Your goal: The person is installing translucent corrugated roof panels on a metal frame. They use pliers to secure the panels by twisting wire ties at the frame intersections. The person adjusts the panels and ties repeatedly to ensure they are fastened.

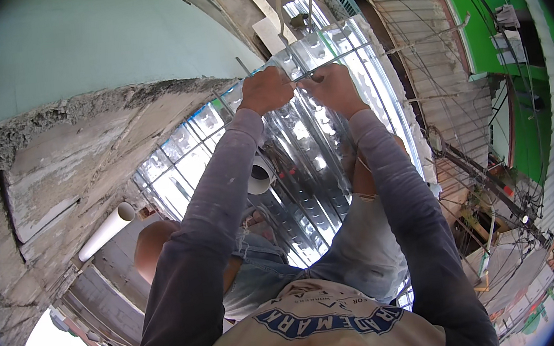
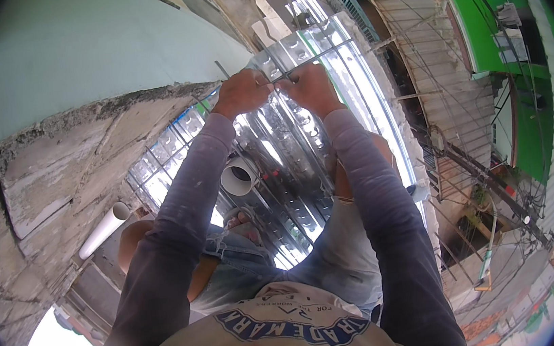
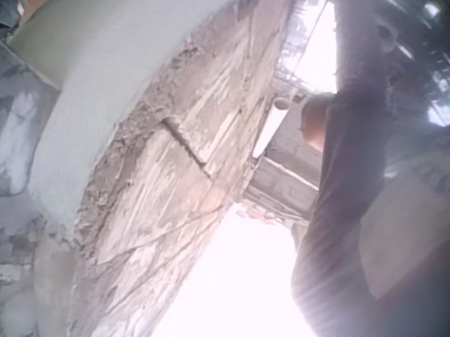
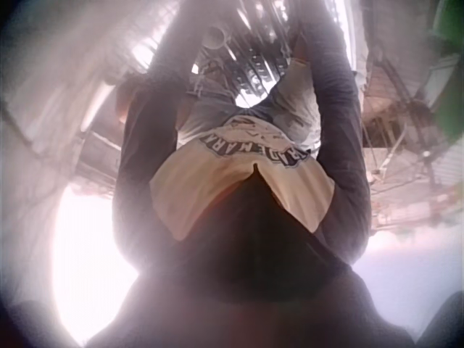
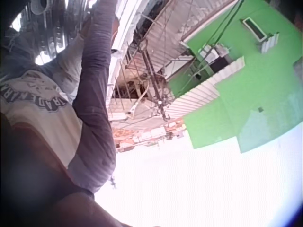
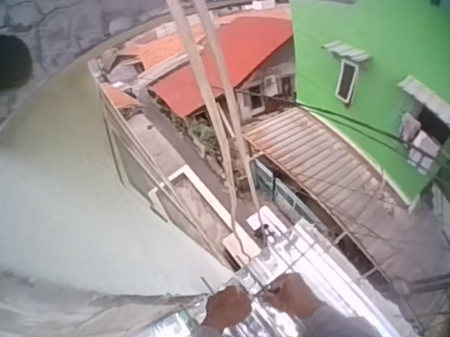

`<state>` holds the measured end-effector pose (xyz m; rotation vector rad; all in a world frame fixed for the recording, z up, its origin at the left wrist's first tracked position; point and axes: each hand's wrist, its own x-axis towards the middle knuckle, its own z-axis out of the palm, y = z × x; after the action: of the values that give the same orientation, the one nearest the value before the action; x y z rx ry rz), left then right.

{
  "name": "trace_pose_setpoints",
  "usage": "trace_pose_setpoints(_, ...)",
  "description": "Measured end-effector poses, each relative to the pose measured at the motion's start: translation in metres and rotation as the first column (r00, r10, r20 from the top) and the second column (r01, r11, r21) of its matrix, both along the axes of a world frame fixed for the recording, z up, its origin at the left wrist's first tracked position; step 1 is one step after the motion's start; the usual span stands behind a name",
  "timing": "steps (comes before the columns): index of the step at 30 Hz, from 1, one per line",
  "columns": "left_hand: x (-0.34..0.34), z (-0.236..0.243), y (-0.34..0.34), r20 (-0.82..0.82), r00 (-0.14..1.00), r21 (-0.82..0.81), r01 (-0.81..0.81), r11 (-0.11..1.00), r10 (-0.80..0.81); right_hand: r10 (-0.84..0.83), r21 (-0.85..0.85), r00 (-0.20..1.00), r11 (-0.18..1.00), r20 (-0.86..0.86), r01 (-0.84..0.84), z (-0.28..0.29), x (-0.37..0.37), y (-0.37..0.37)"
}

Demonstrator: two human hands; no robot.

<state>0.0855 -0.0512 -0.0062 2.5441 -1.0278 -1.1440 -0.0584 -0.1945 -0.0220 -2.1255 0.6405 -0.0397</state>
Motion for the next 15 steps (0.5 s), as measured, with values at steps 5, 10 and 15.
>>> trace_pose_setpoints(5, -0.008, 0.012, -0.002, 0.122, 0.992, -0.032, -0.009, 0.999, 0.013, -0.131, -0.024, 0.99, 0.991, 0.046, 0.132, -0.007, 0.005, 0.011)
trace_pose_setpoints(10, -0.016, 0.009, -0.006, 0.219, 0.973, -0.081, -0.048, 0.996, 0.065, -0.058, -0.065, 0.984, 0.995, 0.169, 0.07, -0.023, 0.003, 0.004)
trace_pose_setpoints(15, -0.021, 0.007, 0.0, 0.233, 0.967, -0.133, -0.076, 0.988, 0.105, -0.032, -0.129, 0.995, 0.991, 0.091, 0.043, 0.001, 0.003, 0.013)
